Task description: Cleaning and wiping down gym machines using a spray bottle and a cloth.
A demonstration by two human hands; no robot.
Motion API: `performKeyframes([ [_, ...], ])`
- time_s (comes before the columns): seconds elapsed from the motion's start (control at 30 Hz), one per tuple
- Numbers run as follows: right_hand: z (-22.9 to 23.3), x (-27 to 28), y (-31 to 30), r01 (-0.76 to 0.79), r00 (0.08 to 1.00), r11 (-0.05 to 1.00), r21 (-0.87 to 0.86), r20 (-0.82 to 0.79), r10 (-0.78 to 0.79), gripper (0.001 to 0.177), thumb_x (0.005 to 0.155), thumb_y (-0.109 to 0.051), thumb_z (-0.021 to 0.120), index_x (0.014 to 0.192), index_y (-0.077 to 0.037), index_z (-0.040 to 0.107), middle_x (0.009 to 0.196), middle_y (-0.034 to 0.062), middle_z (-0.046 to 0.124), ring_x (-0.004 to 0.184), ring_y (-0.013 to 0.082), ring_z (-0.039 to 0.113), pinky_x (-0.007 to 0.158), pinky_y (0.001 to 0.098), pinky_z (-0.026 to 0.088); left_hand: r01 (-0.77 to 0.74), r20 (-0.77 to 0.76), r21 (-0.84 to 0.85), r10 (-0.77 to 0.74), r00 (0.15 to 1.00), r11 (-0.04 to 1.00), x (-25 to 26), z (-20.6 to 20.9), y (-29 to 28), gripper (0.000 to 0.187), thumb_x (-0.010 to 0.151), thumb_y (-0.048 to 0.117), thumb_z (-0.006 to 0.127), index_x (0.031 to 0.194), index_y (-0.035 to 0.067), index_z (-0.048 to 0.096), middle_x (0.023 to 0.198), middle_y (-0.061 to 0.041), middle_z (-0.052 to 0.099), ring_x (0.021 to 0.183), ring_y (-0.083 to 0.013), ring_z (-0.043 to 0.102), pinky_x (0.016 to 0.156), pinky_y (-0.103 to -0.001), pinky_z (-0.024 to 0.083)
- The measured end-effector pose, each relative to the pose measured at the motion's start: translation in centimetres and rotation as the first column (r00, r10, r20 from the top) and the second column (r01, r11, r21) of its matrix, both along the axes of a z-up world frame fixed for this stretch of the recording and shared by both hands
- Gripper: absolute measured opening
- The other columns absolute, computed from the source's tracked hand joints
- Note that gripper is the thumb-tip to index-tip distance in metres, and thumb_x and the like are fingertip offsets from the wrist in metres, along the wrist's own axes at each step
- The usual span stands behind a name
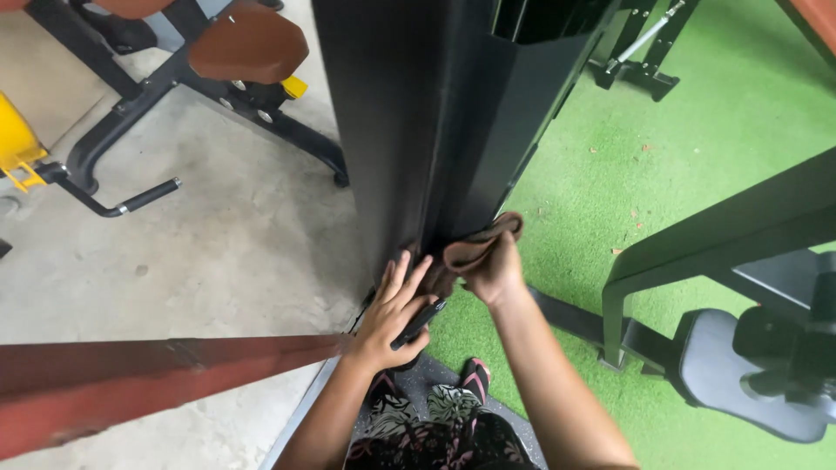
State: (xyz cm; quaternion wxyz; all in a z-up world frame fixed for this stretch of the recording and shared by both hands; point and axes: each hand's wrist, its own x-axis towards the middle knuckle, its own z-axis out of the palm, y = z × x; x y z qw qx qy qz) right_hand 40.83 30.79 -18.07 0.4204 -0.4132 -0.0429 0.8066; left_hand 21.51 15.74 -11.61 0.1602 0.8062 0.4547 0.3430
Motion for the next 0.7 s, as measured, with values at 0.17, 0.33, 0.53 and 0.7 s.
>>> performKeyframes([
  [0.17,-3.8,-1.2,0.7,-0.040,0.977,0.999,0.025,-0.211,0.044,0.070,0.101,-0.058,0.026,0.138,-0.010,0.060,0.137,0.0129,0.064,0.129,0.0356,0.055,0.112,0.0565,0.040,-0.107,0.040,-0.035,0.108,0.993,0.994,1.8,-0.8,-1.4,0.042,0.076,0.018,0.069,0.115,0.003,0.064,0.165,-0.023,0.030,0.156,-0.0480,0.017,0.125,-0.063,0.019],
  [0.33,-21.5,0.9,2.6,-0.246,0.778,0.960,0.138,-0.563,0.280,0.056,0.093,-0.060,0.029,0.116,-0.015,0.055,0.104,0.0067,0.058,0.087,0.0269,0.054,0.076,0.0460,0.048,-0.245,0.063,-0.060,0.249,0.967,0.968,4.5,-2.9,-3.2,0.048,0.079,0.015,0.067,0.126,0.004,0.061,0.163,-0.022,0.034,0.153,-0.0439,0.029,0.123,-0.059,0.025],
  [0.53,-28.2,6.1,-3.0,-0.451,0.504,0.873,0.184,-0.755,0.419,0.047,0.107,-0.047,0.036,0.130,-0.012,0.057,0.108,0.0087,0.061,0.081,0.0186,0.060,0.067,0.0300,0.054,-0.273,0.260,-0.318,0.360,0.896,0.908,6.6,-7.0,-7.0,0.055,0.089,0.013,0.062,0.142,0.004,0.053,0.152,-0.019,0.052,0.138,-0.0392,0.054,0.113,-0.046,0.045],
  [0.7,-17.5,9.6,-9.6,-0.561,0.729,0.824,0.077,-0.427,0.536,0.046,0.110,-0.040,0.047,0.136,-0.004,0.058,0.126,0.0147,0.069,0.107,0.0258,0.069,0.089,0.0378,0.058,-0.244,0.225,-0.485,0.389,0.893,0.840,7.6,-10.9,-9.7,0.057,0.088,0.017,0.066,0.142,0.003,0.052,0.137,-0.022,0.062,0.123,-0.0399,0.063,0.102,-0.043,0.051],
])
